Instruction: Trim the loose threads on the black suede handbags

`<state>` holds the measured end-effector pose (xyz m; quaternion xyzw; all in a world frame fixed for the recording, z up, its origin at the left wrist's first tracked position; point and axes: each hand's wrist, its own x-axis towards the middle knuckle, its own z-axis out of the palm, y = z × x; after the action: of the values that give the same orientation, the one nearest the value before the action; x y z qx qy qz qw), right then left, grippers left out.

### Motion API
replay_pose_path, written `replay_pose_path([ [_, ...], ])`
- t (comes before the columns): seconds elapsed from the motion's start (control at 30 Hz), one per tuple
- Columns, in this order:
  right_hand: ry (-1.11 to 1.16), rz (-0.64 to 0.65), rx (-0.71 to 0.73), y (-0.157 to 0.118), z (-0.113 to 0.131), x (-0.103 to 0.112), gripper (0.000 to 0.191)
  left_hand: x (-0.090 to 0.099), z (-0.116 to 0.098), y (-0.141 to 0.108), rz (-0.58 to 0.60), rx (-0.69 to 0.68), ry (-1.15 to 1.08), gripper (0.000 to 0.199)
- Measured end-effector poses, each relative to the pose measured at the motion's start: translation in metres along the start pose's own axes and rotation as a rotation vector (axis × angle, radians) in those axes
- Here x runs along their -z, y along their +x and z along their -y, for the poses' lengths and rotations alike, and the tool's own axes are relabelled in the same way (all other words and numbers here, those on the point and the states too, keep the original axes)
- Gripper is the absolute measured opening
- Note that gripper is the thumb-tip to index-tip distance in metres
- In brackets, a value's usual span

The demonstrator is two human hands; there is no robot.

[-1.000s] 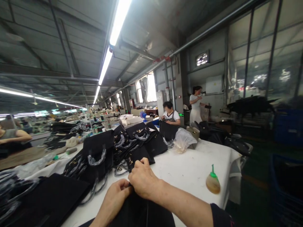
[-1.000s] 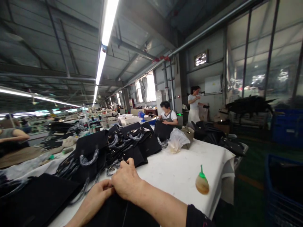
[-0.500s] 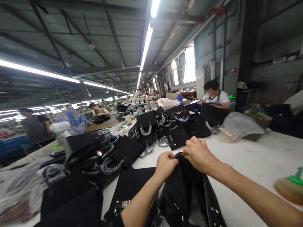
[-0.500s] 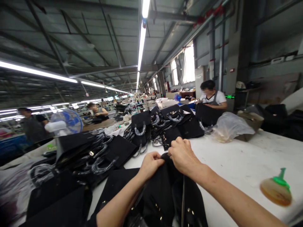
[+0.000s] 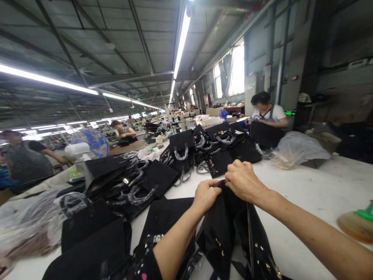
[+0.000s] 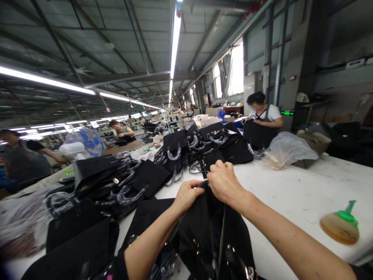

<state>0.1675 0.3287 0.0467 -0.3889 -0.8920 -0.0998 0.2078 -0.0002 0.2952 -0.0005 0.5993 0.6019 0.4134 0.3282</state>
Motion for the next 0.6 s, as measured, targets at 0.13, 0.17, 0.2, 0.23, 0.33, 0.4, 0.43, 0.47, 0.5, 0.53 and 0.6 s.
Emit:
replay_pose_path([
  [0.13,-0.014,-0.014,-0.011,0.0,-0.002,-0.003,0.014,-0.002,-0.001,0.003,0.01,0.031,-0.075,0.026],
  [0.17,-0.018,-0.016,-0.015,0.0,-0.002,-0.004,0.015,-0.002,-0.002,0.004,0.012,0.046,-0.09,0.026],
  [0.2,-0.021,-0.017,-0.019,0.0,-0.003,-0.005,0.016,-0.002,-0.004,0.006,0.015,0.053,-0.087,0.025],
  [0.23,-0.024,-0.017,-0.022,0.001,-0.003,-0.006,0.017,-0.002,-0.005,0.007,0.018,0.05,-0.067,0.024],
  [0.33,-0.019,-0.019,-0.026,0.0,-0.005,-0.007,0.016,-0.001,-0.011,0.012,0.014,0.004,0.048,0.015],
  [0.4,-0.008,-0.031,-0.028,-0.001,-0.006,-0.006,0.015,-0.001,-0.014,0.015,-0.003,-0.023,0.114,0.014],
  [0.43,-0.003,-0.037,-0.032,-0.002,-0.006,-0.006,0.015,-0.001,-0.015,0.016,-0.015,-0.03,0.137,0.014],
  [0.47,0.002,-0.041,-0.036,-0.002,-0.006,-0.006,0.015,-0.001,-0.017,0.016,-0.026,-0.039,0.164,0.014],
  [0.5,0.007,-0.042,-0.043,-0.003,-0.006,-0.006,0.014,-0.002,-0.018,0.016,-0.038,-0.045,0.192,0.013],
  [0.53,0.014,-0.041,-0.051,-0.003,-0.006,-0.006,0.013,-0.002,-0.019,0.017,-0.052,-0.051,0.22,0.012],
  [0.6,0.057,-0.041,-0.059,-0.002,-0.006,-0.007,0.012,-0.004,-0.022,0.017,-0.081,-0.064,0.268,0.011],
])
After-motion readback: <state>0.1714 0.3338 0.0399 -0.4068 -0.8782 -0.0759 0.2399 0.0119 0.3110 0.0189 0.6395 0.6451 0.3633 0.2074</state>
